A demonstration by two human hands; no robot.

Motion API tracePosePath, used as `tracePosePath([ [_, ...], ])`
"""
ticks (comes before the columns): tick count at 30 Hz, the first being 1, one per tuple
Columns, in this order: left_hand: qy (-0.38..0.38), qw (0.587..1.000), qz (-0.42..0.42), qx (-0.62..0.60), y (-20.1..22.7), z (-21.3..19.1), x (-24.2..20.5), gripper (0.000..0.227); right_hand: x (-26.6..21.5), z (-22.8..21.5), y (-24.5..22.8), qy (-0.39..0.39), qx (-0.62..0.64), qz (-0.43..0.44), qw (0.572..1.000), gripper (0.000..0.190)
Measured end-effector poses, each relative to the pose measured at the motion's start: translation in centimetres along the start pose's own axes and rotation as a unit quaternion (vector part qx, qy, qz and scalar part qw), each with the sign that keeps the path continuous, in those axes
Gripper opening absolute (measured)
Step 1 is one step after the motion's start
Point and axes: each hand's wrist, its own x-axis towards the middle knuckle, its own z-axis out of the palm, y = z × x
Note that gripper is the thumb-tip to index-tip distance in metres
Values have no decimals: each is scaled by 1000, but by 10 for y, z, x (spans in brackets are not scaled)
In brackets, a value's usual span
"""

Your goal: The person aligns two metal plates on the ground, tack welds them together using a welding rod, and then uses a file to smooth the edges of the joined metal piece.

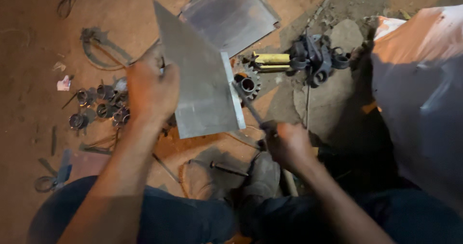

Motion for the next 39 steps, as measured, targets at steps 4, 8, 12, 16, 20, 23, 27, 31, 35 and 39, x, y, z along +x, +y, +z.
tracePosePath([
  [4, 10, 1000, -4, 9, 2, -1, -1, 41, 5, 11, 0, 65, 22, -36, 997, 25],
  [8, -5, 1000, -7, 10, -4, 3, -1, 28, -2, -2, 0, 55, 81, -17, 995, 29],
  [12, -8, 1000, -4, -14, -6, 3, -1, 31, 3, 8, -5, 76, 55, -51, 994, 45],
  [16, 1, 1000, -19, 16, -5, 1, -1, 30, 4, 2, -8, 23, 27, 11, 999, 33],
  [20, 2, 999, -34, 42, -10, 3, 0, 28, -3, -6, 1, 44, 87, -12, 995, 32],
  [23, 7, 996, -42, 75, -19, 3, -2, 29, 5, 7, 6, 37, 48, -46, 997, 24],
  [27, -1, 995, -43, 91, -28, 2, 2, 37, 11, 16, 11, 25, 26, -30, 999, 16],
  [31, -7, 998, -41, 39, -29, 0, -3, 32, 6, 13, 11, 80, 61, -36, 994, 14],
  [35, -7, 998, -35, 60, -20, -1, -5, 30, 7, 18, 11, 91, 102, -44, 990, 16],
  [39, -15, 994, -86, 68, -14, -1, -2, 31, 7, 16, 5, 96, 127, -47, 986, 18],
])
